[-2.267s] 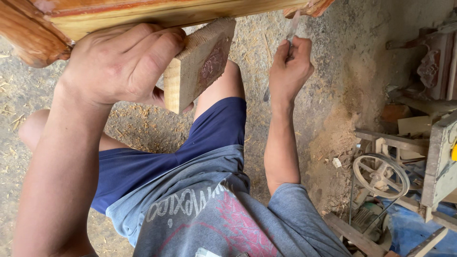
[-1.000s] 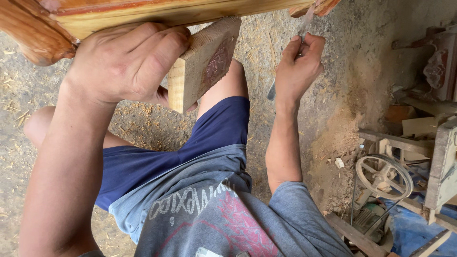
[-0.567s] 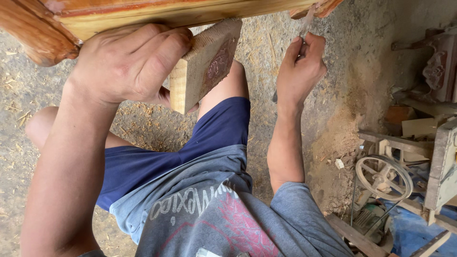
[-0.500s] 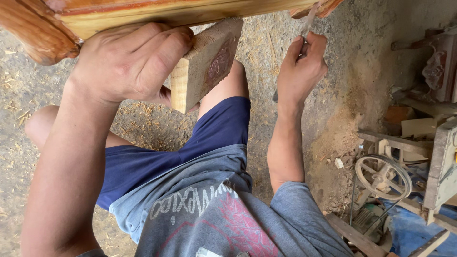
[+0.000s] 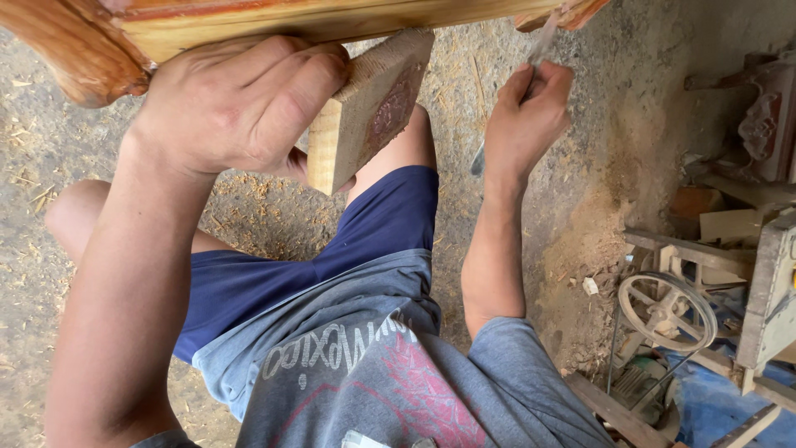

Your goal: The person is kneeling on the floor and using a chisel to carve the edge of a wooden furniture piece. They hold a small block of wood against the furniture with one hand and use the chisel with the other to shape the wood.

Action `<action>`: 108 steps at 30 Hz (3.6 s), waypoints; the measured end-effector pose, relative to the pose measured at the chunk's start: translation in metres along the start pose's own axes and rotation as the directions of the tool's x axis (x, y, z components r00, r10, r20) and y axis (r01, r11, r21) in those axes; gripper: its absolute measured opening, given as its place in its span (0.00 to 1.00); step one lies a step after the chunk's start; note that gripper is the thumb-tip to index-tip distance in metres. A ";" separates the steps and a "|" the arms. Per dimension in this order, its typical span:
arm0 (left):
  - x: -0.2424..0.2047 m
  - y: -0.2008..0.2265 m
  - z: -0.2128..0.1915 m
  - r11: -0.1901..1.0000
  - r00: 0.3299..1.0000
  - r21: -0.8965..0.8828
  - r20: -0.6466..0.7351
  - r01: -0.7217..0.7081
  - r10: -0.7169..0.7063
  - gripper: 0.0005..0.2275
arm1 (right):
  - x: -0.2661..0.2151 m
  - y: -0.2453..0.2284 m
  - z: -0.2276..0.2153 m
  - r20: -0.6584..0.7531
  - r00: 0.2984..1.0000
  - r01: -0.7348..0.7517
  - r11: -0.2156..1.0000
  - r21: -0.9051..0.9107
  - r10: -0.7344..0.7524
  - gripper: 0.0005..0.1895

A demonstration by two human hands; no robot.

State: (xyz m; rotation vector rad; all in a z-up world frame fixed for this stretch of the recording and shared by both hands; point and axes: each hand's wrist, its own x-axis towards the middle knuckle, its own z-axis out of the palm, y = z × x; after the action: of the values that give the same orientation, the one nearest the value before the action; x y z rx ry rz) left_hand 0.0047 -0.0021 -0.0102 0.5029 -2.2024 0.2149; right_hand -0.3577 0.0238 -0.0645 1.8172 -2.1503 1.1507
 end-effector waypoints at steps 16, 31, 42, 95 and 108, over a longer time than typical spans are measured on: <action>0.006 0.000 -0.004 0.999 1.000 -0.052 -0.009 -0.010 0.009 0.24 | 0.036 0.030 -0.102 0.151 0.811 0.584 0.766 -0.268 -0.565 0.16; -0.001 -0.006 -0.002 0.999 0.997 -0.027 -0.063 -0.044 0.042 0.27 | 0.069 0.026 -0.095 0.268 0.673 0.715 0.514 -0.474 -0.689 0.14; -0.003 -0.004 0.000 0.999 0.997 0.010 -0.071 -0.035 0.035 0.26 | 0.073 0.045 -0.094 0.218 0.676 0.700 0.521 -0.488 -0.704 0.10; 0.007 -0.001 -0.002 0.999 1.000 -0.041 -0.026 -0.011 0.009 0.22 | -0.015 0.016 -0.028 0.069 0.996 -0.084 0.884 0.460 0.059 0.16; 0.011 0.007 0.001 0.989 0.993 -0.122 0.086 0.085 -0.075 0.36 | -0.111 -0.044 -0.024 0.390 0.917 -0.304 0.484 0.821 -0.087 0.14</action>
State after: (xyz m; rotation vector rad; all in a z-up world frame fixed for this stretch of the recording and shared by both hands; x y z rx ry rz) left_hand -0.0049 0.0008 -0.0026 0.5372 -2.2530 0.0133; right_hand -0.2971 0.1274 -0.0848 2.4447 -1.9899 2.4749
